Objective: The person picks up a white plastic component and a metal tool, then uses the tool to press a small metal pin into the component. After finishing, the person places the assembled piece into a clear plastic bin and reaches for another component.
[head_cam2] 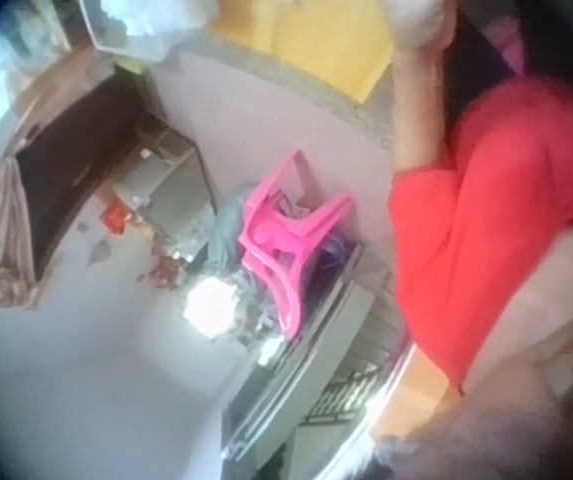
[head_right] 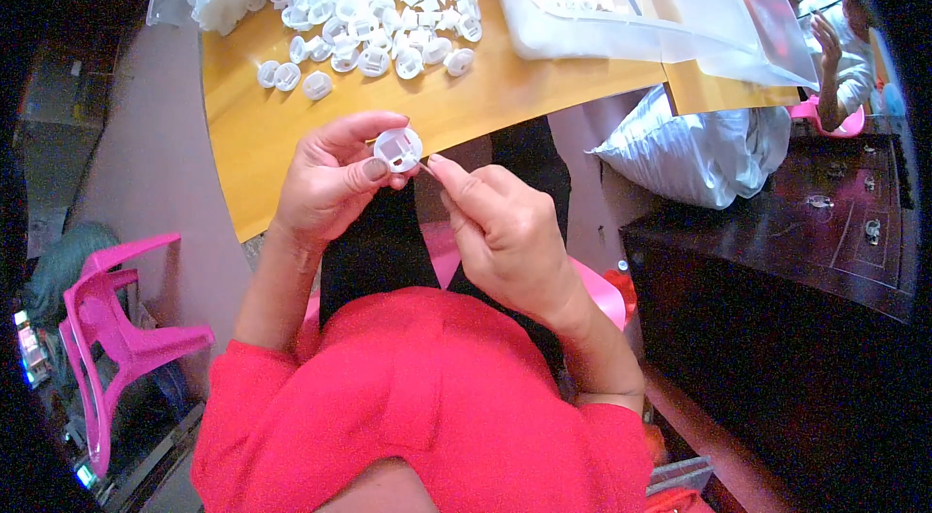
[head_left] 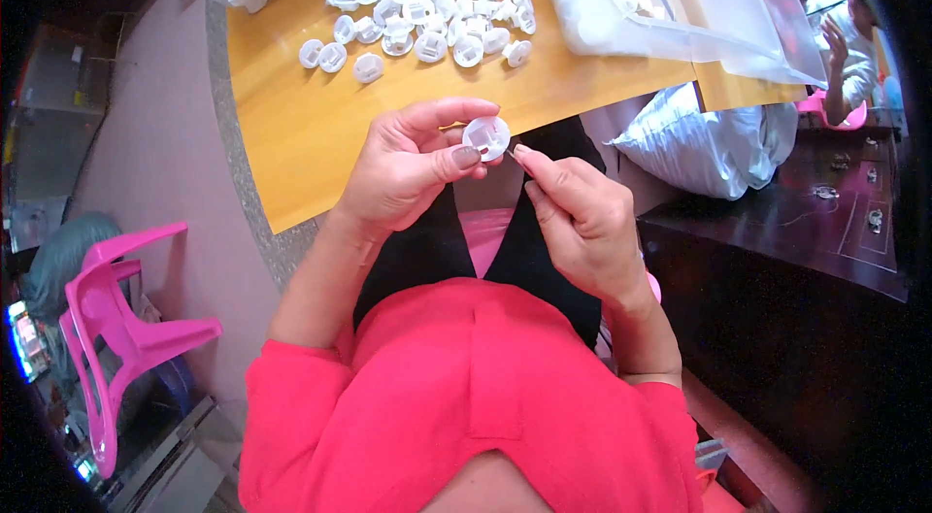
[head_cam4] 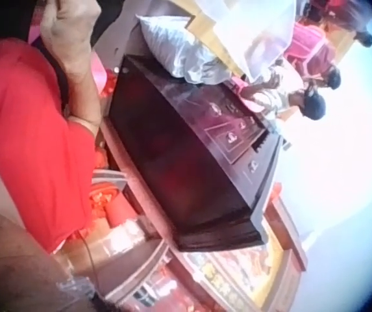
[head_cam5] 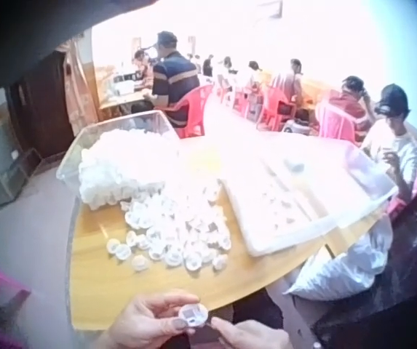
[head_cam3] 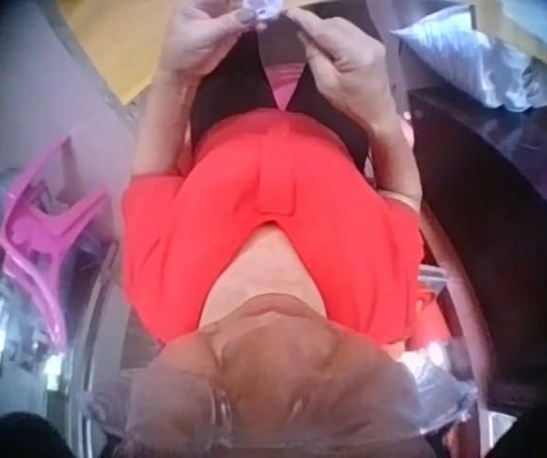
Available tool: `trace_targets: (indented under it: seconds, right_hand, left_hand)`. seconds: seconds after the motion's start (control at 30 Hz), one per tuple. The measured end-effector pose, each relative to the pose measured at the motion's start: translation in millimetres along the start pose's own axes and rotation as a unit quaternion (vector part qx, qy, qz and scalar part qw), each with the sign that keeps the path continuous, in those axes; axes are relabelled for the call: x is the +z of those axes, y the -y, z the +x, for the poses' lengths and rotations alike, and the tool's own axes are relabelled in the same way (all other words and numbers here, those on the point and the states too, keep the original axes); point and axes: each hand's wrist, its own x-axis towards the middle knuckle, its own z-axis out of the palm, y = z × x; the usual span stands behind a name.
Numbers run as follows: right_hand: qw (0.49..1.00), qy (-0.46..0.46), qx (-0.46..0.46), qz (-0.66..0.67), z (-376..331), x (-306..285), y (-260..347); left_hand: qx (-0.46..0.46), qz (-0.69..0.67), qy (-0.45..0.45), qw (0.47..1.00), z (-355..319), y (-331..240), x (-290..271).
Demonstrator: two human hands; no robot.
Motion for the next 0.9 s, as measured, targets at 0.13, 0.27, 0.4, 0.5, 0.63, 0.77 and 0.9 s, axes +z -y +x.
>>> trace_targets:
  seconds: [0.13,0.27,0.4,0.5,0.63,0.77,0.9]
  right_hand:
    - [1.0,0.006,0.006,-0.019,-2.4,0.6,1.5]
    - [0.999,0.01,-0.009,-0.032,-1.6,1.1,-2.5]
    - [0.999,0.024,-0.013,-0.044,-1.6,-0.4,-1.4]
    - [0.999,0.021,-0.02,-0.044,-1.0,0.0,-2.2]
    - [0.999,0.018,-0.028,-0.037,-1.0,0.2,-5.0]
    - [1.0,0.02,-0.012,-0.002,-1.0,0.7,-6.7]
    - [0.998,0.031,0.032,0.044,-0.5,0.3,-6.7]
  left_hand:
    - [0.017,0.033,0.002,0.999,1.1,2.2,5.0]
    - [0.029,0.024,0.028,0.999,1.3,3.1,6.6]
    - [0.024,0.014,0.018,0.999,0.5,3.6,6.5]
    - [0.022,0.019,0.015,0.999,0.0,3.3,7.9]
    - [0.029,0.036,0.01,0.999,-0.3,4.2,8.8]
    - [0.04,0.033,0.013,0.999,-0.9,6.5,11.7]
    - [0.067,0.036,-0.002,0.997,-0.5,12.0,14.2]
